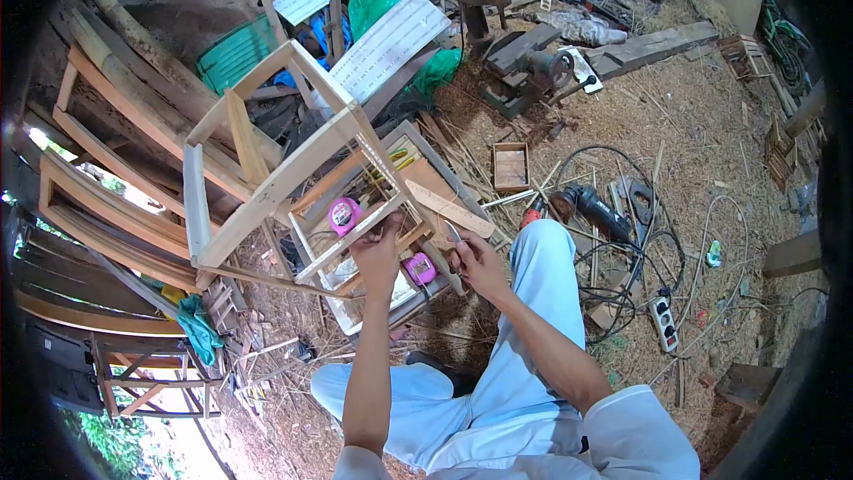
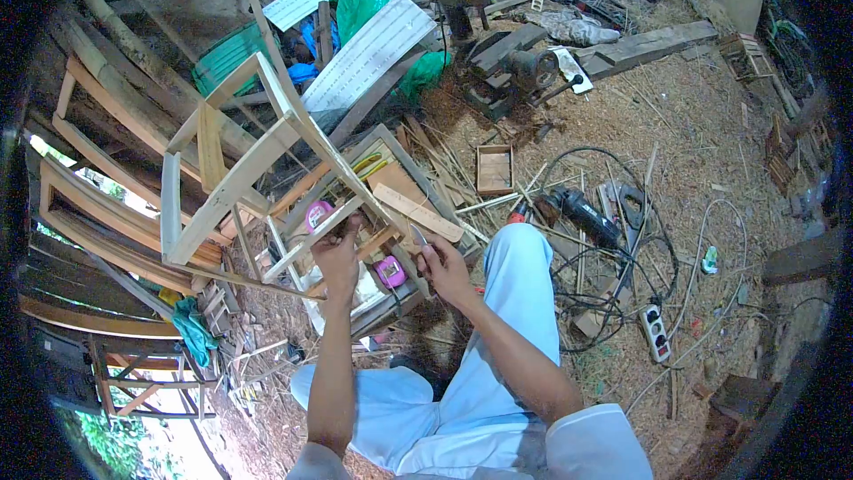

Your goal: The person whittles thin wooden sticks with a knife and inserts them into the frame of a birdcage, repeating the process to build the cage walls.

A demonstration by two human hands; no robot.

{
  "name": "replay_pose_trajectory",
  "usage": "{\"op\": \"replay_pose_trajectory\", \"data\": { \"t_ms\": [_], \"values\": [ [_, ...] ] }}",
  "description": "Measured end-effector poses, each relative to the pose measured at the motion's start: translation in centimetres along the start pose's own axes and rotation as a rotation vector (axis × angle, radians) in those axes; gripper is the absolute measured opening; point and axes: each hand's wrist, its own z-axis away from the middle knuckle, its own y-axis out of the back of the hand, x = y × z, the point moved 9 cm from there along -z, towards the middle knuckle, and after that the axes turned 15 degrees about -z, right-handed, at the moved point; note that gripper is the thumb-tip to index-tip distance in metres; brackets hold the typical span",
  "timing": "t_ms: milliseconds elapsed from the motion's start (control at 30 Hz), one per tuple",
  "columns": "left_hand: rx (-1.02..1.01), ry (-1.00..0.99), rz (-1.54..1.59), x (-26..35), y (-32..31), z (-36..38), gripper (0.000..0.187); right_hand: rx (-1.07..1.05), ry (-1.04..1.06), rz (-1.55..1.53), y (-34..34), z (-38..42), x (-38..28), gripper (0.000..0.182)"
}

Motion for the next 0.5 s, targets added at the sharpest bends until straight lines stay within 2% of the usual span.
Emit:
{"op": "replay_pose_trajectory", "data": {
  "t_ms": [167,233,367,433,500],
  "values": [
    [-0.087,-0.117,0.157,-2.0,-1.0,-0.1,0.022,-0.016,0.068,0.063,0.3,-0.3,0.5,0.022],
    [-0.133,-0.221,-0.155,-1.8,-1.2,0.2,0.021,-0.004,0.065,0.081,0.0,-0.3,-0.2,0.021],
    [-0.135,-0.16,-0.082,-2.6,-1.5,0.6,0.018,0.012,0.008,0.053,-0.2,-0.1,-0.2,0.02],
    [-0.119,-0.192,-0.227,-0.8,-1.1,0.9,0.016,0.019,0.012,0.086,0.2,-0.2,-0.1,0.02],
    [-0.117,-0.174,-0.222,-1.8,-1.0,0.6,0.016,0.007,0.043,0.114,0.2,-0.2,0.0,0.019]
  ]
}}
